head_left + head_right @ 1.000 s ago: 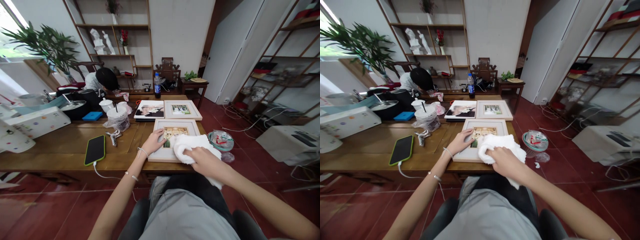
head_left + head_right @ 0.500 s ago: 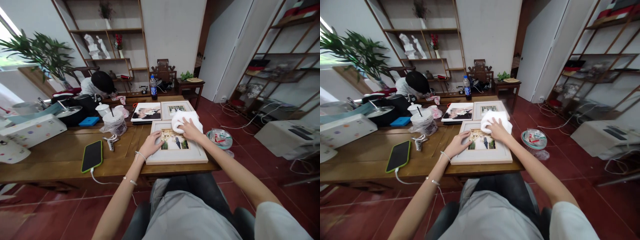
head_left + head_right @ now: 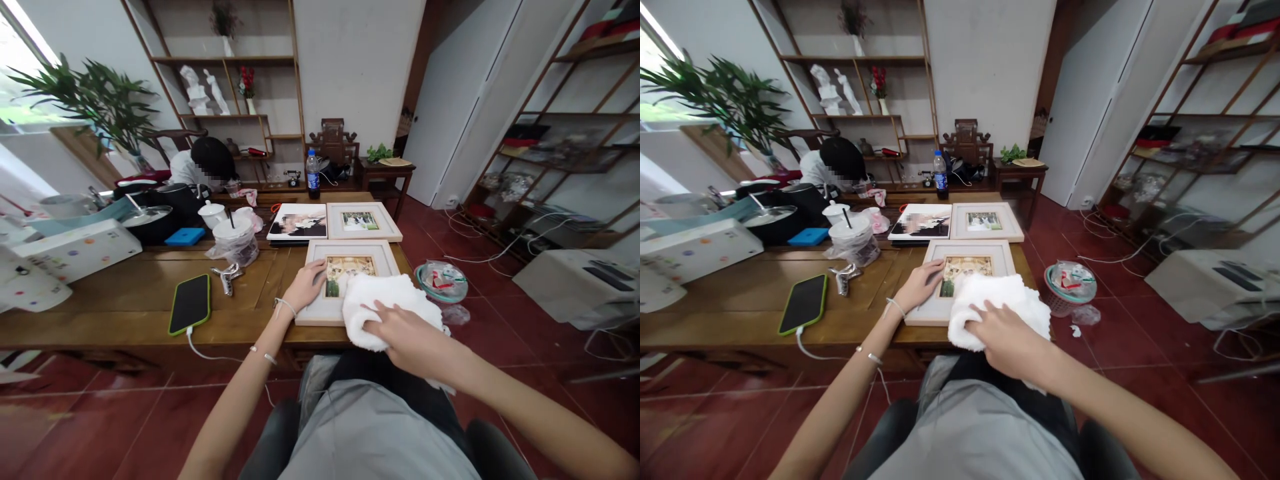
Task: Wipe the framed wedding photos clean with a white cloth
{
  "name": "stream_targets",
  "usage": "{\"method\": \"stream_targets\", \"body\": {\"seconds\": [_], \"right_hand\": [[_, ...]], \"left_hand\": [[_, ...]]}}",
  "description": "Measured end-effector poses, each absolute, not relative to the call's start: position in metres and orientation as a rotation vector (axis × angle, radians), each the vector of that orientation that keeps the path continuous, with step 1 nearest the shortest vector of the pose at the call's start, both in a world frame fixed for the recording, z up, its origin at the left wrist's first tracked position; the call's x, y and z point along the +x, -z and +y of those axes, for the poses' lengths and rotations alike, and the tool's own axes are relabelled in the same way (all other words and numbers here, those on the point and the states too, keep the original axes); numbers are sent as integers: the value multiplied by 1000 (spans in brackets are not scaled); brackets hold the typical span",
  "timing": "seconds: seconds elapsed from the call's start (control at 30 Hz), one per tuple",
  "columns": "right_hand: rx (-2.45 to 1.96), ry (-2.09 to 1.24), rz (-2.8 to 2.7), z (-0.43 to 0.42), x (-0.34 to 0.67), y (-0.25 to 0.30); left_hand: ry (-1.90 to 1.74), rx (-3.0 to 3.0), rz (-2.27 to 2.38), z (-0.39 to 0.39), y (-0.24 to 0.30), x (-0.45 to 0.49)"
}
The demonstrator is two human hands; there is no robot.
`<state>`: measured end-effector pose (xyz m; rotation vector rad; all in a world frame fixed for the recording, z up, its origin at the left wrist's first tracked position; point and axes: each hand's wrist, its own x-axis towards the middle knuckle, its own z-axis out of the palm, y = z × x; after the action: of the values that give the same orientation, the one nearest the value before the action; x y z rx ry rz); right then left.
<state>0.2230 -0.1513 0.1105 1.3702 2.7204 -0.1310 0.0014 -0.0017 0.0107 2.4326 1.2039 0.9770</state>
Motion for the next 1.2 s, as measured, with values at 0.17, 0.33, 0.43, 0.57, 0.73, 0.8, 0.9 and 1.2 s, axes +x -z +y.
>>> {"method": "stream_targets", "body": {"seconds": [0.17, 0.33, 0.43, 0.57, 0.73, 0.8, 0.9, 1.2], "right_hand": [[1473, 28, 2732, -130, 227, -90], [1671, -300, 2675, -63, 244, -70], [1774, -443, 2637, -22, 252, -66], [1758, -452, 2645, 10, 255, -67], [1645, -314, 2690, -3, 248, -67], [1571, -265, 2702, -20, 244, -69], [1500, -223, 2707, -51, 239, -77], [1442, 88, 2650, -145, 217, -110]], "left_hand": [[-987, 2433, 1217, -1, -9, 1], [-951, 2417, 1235, -2, -10, 1], [-951, 2422, 1227, -2, -10, 1], [-953, 2427, 1211, -1, -10, 0], [-933, 2423, 1234, -1, -9, 1], [-938, 2422, 1233, -1, -9, 1], [-940, 2421, 1234, -1, -10, 2], [-946, 2436, 1227, -1, -9, 2]]}}
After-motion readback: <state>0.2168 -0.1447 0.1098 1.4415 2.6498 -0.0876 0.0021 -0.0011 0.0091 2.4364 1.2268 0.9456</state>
